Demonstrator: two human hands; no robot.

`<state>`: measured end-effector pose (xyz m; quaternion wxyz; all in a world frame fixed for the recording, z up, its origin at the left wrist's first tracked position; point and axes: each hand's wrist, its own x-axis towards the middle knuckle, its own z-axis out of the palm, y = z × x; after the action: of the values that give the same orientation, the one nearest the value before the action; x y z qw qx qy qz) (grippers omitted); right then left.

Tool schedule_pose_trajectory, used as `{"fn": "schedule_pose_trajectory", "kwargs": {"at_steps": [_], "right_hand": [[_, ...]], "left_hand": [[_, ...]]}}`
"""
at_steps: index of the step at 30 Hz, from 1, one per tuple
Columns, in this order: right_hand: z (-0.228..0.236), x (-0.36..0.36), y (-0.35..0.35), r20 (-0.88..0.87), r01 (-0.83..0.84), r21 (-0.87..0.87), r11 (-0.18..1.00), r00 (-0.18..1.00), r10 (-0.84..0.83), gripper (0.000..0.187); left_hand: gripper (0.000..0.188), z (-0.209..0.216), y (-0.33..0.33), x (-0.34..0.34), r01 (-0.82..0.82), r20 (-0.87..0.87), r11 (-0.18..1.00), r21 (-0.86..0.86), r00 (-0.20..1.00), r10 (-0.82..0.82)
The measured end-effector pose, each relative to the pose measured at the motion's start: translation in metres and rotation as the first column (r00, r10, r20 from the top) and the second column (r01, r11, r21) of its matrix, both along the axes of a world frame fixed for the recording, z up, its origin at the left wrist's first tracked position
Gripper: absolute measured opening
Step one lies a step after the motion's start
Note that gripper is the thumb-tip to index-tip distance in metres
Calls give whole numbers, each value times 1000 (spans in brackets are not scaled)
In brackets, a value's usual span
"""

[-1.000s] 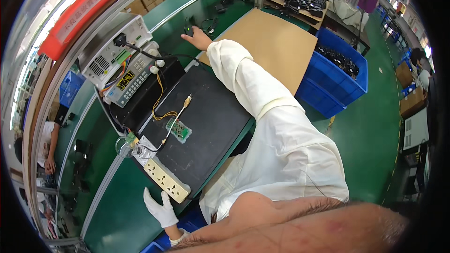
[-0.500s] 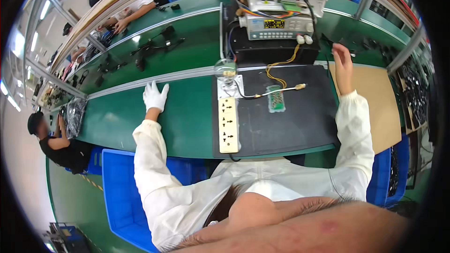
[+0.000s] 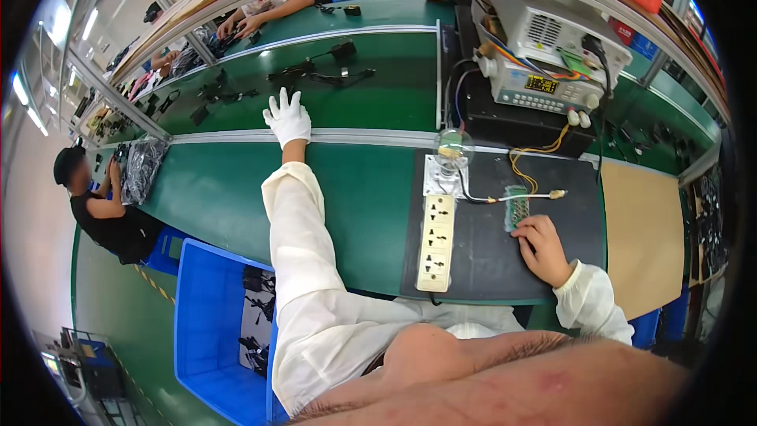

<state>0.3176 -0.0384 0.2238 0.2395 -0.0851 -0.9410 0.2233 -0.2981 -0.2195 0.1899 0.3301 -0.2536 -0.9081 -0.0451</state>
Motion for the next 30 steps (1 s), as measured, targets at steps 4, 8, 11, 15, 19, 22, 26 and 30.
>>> {"fn": "schedule_pose_trajectory", "kwargs": {"at_steps": [4, 8, 11, 15, 19, 22, 26, 30], "right_hand": [[-2, -5, -3, 13, 26, 64, 998, 1000, -27, 22], [-2, -6, -6, 19, 48, 79, 996, 999, -49, 22], [-2, -11, -8, 15, 47, 80, 996, 999, -48, 22], [1, -10, -10, 13, 44, 74, 996, 999, -45, 21], [1, -8, -7, -23, 11, 46, 999, 1000, -10, 20], [3, -8, -5, -34, -26, 2, 1000, 999, 26, 19], [12, 5, -3, -30, -9, -122, 992, 1000, 5, 22], [50, -2, -12, -118, -117, -68, 991, 987, 108, 32]], "left_hand": [[54, -5, -8, -32, -79, 14, 987, 140, 997, 78], [56, 8, -8, -37, -215, 268, 946, 244, 952, 148], [59, 27, -9, -32, -320, 485, 936, 147, 848, 213], [66, 15, -25, -38, -276, 431, 921, 276, 892, 138], [59, 2, -49, -35, -111, 567, 831, 545, 779, -268], [48, -15, -58, 2, -116, 357, 351, 929, 526, -772], [45, 34, -56, 125, -382, 105, 140, 913, -112, -988], [59, 115, -65, 269, -298, 19, 109, 948, -288, -957]]}}
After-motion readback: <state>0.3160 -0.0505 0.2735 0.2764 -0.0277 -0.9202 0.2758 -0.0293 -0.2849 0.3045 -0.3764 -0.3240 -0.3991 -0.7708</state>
